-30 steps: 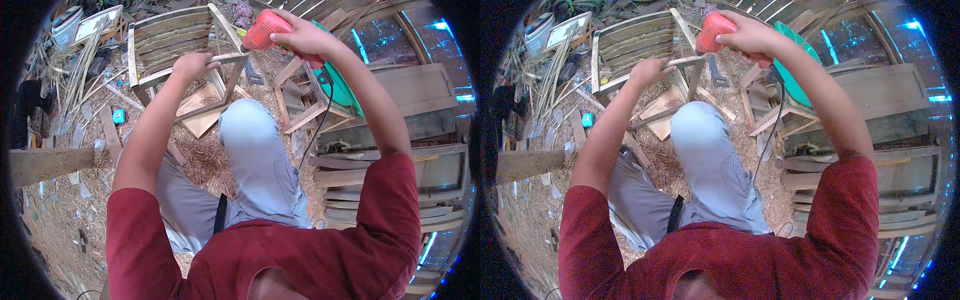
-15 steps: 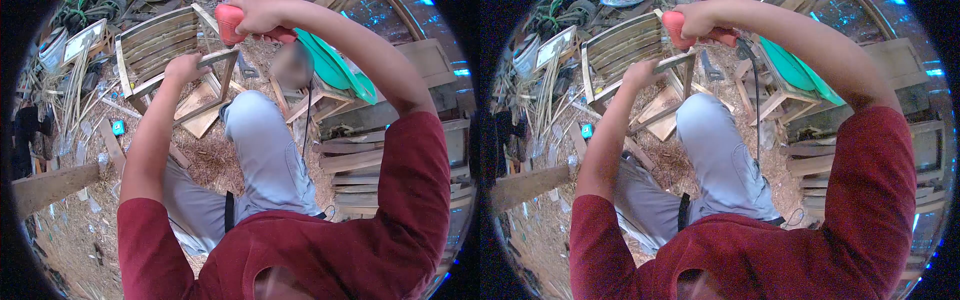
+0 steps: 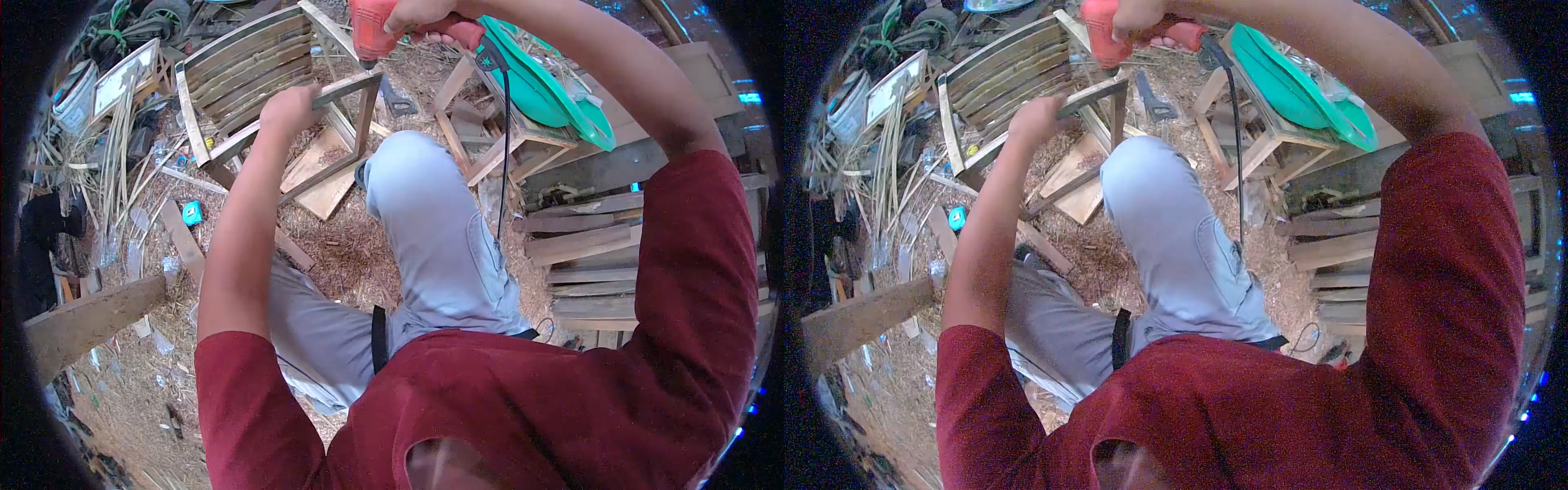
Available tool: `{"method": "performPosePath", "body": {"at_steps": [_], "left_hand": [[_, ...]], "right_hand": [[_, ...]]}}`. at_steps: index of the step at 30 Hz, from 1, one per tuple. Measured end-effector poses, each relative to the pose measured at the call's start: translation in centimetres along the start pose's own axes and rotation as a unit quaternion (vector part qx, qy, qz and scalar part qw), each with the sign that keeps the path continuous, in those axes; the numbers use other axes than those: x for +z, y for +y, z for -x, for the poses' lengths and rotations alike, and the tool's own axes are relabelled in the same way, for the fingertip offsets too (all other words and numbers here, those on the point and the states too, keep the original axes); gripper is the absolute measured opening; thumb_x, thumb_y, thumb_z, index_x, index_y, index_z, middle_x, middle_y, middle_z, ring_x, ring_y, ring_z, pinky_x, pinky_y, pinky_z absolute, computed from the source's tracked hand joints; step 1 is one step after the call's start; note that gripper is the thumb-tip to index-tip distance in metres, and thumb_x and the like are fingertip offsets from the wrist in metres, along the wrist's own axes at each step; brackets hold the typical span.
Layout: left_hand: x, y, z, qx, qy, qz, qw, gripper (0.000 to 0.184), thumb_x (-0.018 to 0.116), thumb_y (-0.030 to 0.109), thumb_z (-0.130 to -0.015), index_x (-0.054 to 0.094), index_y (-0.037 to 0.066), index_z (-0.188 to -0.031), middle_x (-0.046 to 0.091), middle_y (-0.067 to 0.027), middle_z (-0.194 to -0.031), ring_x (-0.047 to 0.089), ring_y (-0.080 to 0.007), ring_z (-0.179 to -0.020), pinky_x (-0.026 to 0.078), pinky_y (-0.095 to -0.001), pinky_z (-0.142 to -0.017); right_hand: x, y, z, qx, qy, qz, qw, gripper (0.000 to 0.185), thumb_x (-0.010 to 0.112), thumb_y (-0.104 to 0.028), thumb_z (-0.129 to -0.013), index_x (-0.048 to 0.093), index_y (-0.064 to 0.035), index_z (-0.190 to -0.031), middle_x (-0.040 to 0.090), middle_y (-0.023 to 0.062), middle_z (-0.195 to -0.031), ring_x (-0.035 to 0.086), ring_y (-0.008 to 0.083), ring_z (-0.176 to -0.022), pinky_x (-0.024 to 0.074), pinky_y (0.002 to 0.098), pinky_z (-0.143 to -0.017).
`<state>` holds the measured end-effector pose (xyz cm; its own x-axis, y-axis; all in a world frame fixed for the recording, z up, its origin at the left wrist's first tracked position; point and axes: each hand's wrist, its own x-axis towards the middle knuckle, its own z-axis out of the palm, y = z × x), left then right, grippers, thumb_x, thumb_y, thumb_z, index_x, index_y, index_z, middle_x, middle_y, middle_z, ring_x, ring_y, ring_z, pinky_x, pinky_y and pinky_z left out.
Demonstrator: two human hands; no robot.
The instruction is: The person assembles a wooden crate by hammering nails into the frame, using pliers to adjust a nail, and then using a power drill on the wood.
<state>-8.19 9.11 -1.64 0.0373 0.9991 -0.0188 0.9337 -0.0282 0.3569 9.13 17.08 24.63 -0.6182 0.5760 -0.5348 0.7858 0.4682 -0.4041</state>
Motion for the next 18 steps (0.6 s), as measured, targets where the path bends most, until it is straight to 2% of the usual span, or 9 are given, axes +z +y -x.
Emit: {"method": "performPosePath", "body": {"at_steps": [3, 6, 10, 11, 15, 18], "left_hand": [[0.5, -0.4, -0.4, -0.007, 0.004, -0.015, 1.000, 0.038, 0.073, 0.031, -0.085, 0.064, 0.014, -0.117, 0.072, -0.0167, -0.108, 0.068, -0.0366, -0.102, 0.054, -0.0491, -0.087], [0.3, 0.1, -0.3, -0.019, -0.006, -0.021, 1.000, 0.037, 0.071, 0.026, -0.084, 0.065, 0.016, -0.119, 0.072, -0.0155, -0.109, 0.069, -0.0345, -0.103, 0.055, -0.0481, -0.088], [-0.1, 0.3, -0.1, -0.018, 0.012, -0.016, 1.000, 0.035, 0.070, 0.022, -0.083, 0.066, 0.016, -0.117, 0.072, -0.0154, -0.109, 0.069, -0.0344, -0.103, 0.055, -0.0472, -0.088], [-0.3, 0.3, -0.2, -0.031, -0.014, -0.012, 0.999, 0.035, 0.070, 0.021, -0.082, 0.067, 0.015, -0.116, 0.072, -0.0155, -0.109, 0.069, -0.0346, -0.103, 0.055, -0.0467, -0.089], [-0.4, 0.3, 0.1, -0.029, -0.005, -0.020, 0.999, 0.035, 0.071, 0.022, -0.082, 0.067, 0.012, -0.115, 0.072, -0.0159, -0.110, 0.068, -0.0344, -0.105, 0.055, -0.0461, -0.090], [-0.4, 0.4, -0.1, -0.037, -0.019, -0.036, 0.999, 0.037, 0.073, 0.024, -0.082, 0.067, 0.011, -0.116, 0.071, -0.0165, -0.113, 0.068, -0.0331, -0.107, 0.055, -0.0450, -0.093]], "right_hand": [[-0.5, -1.4, 1.6, 0.096, -0.030, -0.008, 0.995, 0.018, 0.063, -0.007, -0.086, 0.058, -0.0107, -0.103, 0.052, 0.0054, -0.063, 0.050, 0.0190, -0.050, 0.0405, 0.0411, -0.041], [0.0, -0.8, 0.4, 0.077, -0.010, 0.043, 0.996, 0.017, 0.063, -0.007, -0.086, 0.059, -0.0109, -0.102, 0.051, 0.0055, -0.062, 0.050, 0.0193, -0.049, 0.0389, 0.0400, -0.040], [0.3, -2.8, 2.9, 0.078, -0.022, 0.046, 0.996, 0.016, 0.061, -0.006, -0.086, 0.063, -0.0107, -0.101, 0.051, 0.0051, -0.061, 0.049, 0.0194, -0.048, 0.0387, 0.0402, -0.040], [0.4, -2.7, 2.4, 0.087, -0.024, 0.047, 0.995, 0.016, 0.060, -0.006, -0.085, 0.063, -0.0106, -0.100, 0.051, 0.0050, -0.061, 0.049, 0.0195, -0.048, 0.0386, 0.0401, -0.040], [-0.2, -2.8, 2.4, 0.089, -0.028, 0.065, 0.993, 0.014, 0.060, -0.005, -0.084, 0.065, -0.0085, -0.097, 0.051, 0.0044, -0.062, 0.049, 0.0197, -0.048, 0.0391, 0.0396, -0.041], [-1.4, 2.0, -1.9, 0.040, -0.075, 0.004, 0.996, 0.014, 0.060, -0.004, -0.084, 0.066, -0.0061, -0.097, 0.052, 0.0049, -0.062, 0.050, 0.0200, -0.048, 0.0400, 0.0399, -0.041]]}}
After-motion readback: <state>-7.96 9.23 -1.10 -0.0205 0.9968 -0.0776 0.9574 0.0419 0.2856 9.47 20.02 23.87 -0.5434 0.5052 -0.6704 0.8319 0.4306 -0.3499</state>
